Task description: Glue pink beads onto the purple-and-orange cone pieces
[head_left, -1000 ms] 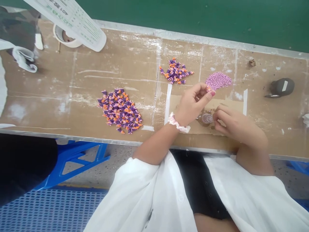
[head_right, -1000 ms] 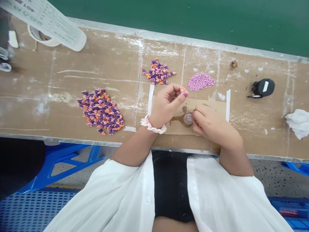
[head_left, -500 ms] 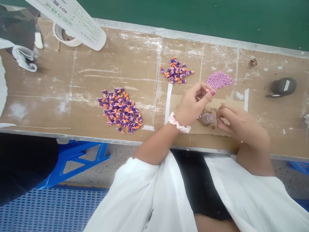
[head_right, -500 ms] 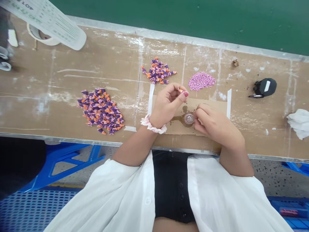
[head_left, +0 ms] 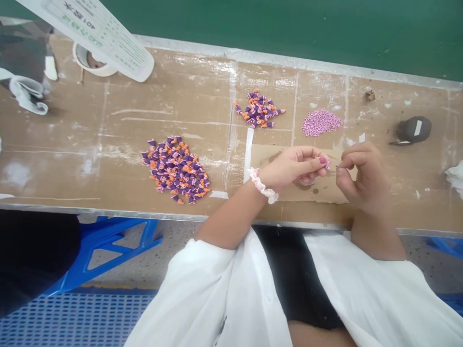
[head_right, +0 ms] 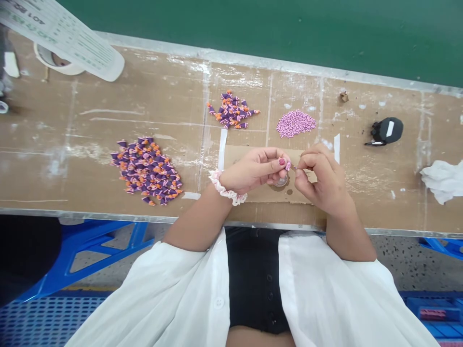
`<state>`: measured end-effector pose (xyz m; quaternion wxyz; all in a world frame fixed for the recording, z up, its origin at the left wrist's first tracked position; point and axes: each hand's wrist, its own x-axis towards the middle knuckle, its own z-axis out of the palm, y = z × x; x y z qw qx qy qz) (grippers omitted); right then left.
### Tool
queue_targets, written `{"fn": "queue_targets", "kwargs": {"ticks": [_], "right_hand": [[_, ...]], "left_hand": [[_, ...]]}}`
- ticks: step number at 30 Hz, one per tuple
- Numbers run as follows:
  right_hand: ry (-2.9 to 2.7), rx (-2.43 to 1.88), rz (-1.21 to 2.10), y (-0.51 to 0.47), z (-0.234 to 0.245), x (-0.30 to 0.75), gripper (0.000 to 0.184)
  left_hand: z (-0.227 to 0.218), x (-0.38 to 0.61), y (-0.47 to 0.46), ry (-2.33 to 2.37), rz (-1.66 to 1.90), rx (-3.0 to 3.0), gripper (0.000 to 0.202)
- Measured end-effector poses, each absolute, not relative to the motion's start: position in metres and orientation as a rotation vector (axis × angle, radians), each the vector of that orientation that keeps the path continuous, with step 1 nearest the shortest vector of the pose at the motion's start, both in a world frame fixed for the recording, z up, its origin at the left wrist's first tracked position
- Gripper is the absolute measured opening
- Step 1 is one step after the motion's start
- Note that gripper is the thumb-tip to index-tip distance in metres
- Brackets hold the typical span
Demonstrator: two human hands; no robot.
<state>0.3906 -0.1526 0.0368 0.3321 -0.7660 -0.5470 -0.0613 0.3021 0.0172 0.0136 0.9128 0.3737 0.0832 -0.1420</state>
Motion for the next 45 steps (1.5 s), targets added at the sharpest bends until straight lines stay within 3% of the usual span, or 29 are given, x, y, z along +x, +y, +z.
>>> {"fn": "queue_targets", "kwargs": {"ticks": [33, 38, 45], "right_hand": [[-1.488, -1.915, 0.047, -0.149, 0.037, 0.389, 0.015], [-1.475, -2.004, -0.034, -0.149, 0.031, 0.398, 0.008], [-1.292, -2.29, -0.237, -0.156, 0.007, 0.43, 0.007]], "left_hand": [[0.008, 0.302, 0.017, 0.12, -0.254, 0.902, 0.049], [0.009, 0.304, 0.021, 0.158, -0.172, 0.901, 0.04], [-0.013, 0.322, 0.055, 0.622, 0.326, 1.073, 0.009]]}}
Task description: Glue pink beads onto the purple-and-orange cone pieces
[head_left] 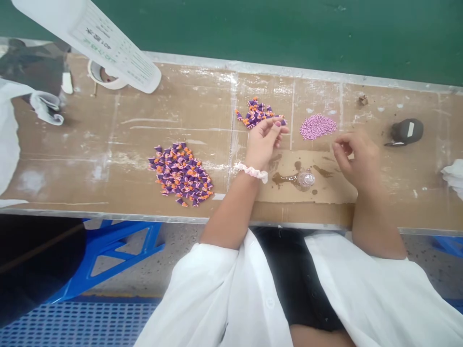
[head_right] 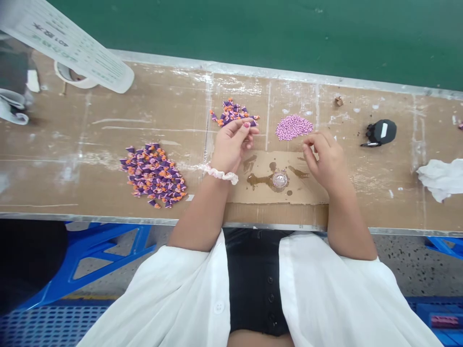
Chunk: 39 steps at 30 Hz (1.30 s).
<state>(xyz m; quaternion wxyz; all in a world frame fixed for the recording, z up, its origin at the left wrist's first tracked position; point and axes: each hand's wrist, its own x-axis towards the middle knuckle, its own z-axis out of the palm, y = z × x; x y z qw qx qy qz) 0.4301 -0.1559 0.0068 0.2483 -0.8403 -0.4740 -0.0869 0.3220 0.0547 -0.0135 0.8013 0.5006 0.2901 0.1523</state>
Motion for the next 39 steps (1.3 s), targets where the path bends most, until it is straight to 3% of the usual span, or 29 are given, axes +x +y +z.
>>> {"fn": "queue_targets", "kwargs": {"ticks": [5, 14, 39], "right_hand": [[-1.161, -2.402, -0.191, -0.158, -0.014, 0.453, 0.006], [-1.085, -2.419, -0.191, -0.154, -0.033, 0.465, 0.019], [-1.01, -2.638, -0.145, -0.152, -0.041, 0.476, 0.009]], "left_hand": [[-0.026, 0.328, 0.066, 0.725, 0.444, 1.161, 0.037], [-0.009, 0.322, 0.051, 0.649, 0.374, 1.234, 0.012], [-0.002, 0.318, 0.041, 0.579, 0.328, 1.227, 0.014]]}}
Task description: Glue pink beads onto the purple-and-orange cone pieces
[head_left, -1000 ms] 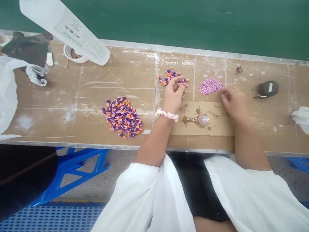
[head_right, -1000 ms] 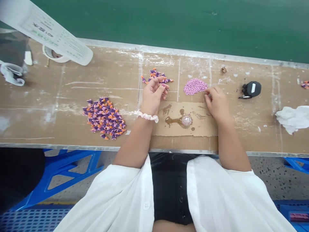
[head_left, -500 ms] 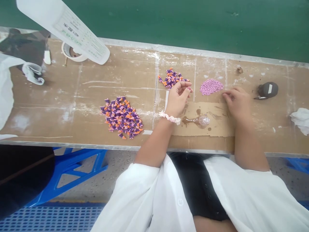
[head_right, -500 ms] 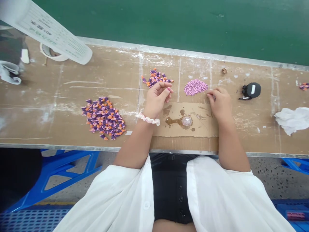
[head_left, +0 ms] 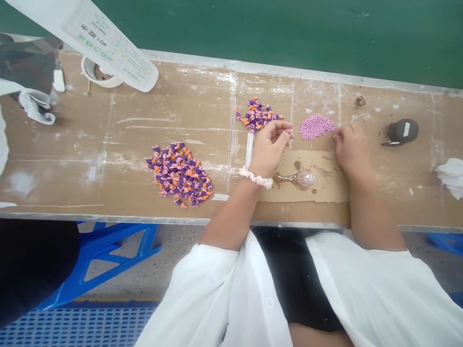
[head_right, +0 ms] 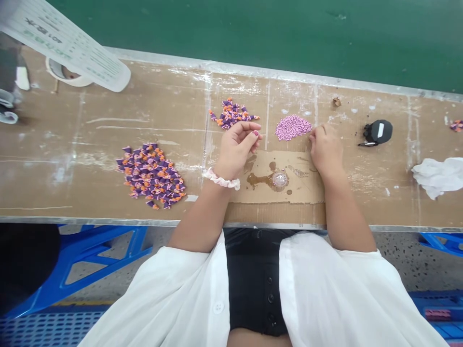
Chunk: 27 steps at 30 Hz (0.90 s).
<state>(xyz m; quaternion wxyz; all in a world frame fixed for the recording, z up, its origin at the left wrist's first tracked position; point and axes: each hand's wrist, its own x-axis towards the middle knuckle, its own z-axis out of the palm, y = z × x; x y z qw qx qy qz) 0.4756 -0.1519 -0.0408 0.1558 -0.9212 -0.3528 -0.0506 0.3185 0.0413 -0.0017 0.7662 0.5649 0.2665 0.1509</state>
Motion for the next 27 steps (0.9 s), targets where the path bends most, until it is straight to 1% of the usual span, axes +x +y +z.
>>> {"fn": "queue_targets", "kwargs": {"ticks": [3, 7, 10, 13, 19, 27], "right_hand": [[-0.979, -2.594, -0.17, -0.152, -0.045, 0.478, 0.011], [-0.907, -2.28, -0.156, -0.152, -0.033, 0.467, 0.019], [-0.84, -1.899, -0.008, -0.146, -0.019, 0.444, 0.026], [-0.859, -1.667, 0.154, -0.14, -0.007, 0.42, 0.025], [-1.015, -1.677, 0.129, -0.137, 0.003, 0.403, 0.023], [-1.101, -1.668, 0.069, -0.138, 0.004, 0.401, 0.014]], "left_hand": [[-0.001, 0.317, 0.038, 0.512, 0.314, 1.261, 0.013], [-0.001, 0.314, 0.033, 0.421, 0.291, 1.281, 0.008], [0.001, 0.31, 0.023, 0.317, 0.223, 1.305, 0.005], [0.002, 0.307, 0.011, 0.213, 0.115, 1.314, 0.006], [0.002, 0.304, -0.001, 0.211, 0.053, 1.189, 0.016], [0.005, 0.304, 0.002, 0.24, 0.036, 1.114, 0.02]]}}
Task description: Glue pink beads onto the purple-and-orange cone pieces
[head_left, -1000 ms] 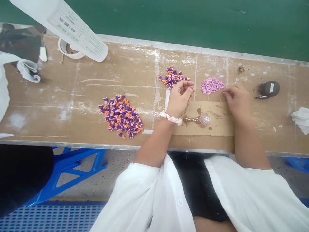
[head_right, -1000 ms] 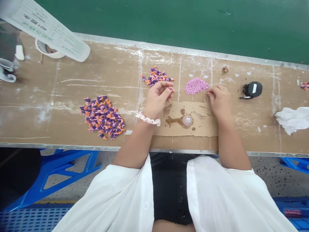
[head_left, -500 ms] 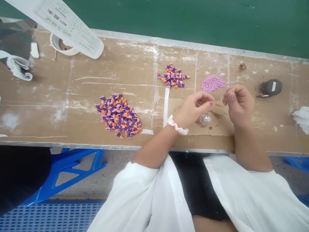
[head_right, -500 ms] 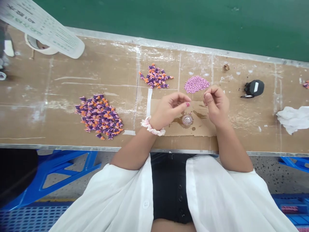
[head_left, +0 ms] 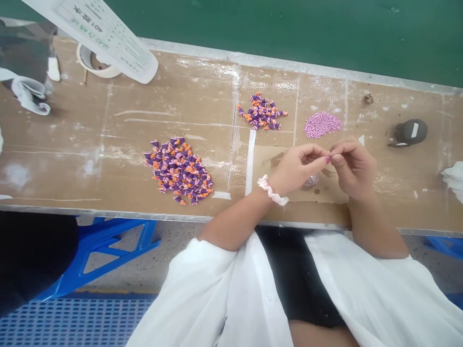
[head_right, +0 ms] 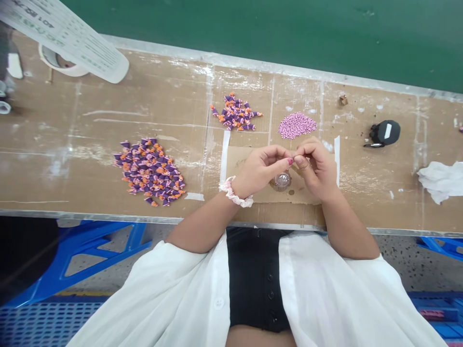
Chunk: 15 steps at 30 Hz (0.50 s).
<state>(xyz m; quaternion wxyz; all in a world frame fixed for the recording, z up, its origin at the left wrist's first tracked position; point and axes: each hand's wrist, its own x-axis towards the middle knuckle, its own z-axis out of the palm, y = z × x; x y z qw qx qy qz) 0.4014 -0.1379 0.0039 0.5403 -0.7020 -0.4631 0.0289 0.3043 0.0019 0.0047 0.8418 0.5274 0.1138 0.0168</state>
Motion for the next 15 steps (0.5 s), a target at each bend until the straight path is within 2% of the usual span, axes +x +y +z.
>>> {"fn": "queue_targets", "kwargs": {"ticks": [6, 15], "right_hand": [[-1.068, -1.64, 0.075, -0.137, 0.007, 0.398, 0.011], [-0.926, -1.688, 0.063, -0.136, 0.014, 0.392, 0.026]], "left_hand": [[0.0, 0.306, 0.002, 0.181, 0.056, 1.133, 0.018], [0.004, 0.304, 0.004, 0.111, 0.16, 1.219, 0.01]]}}
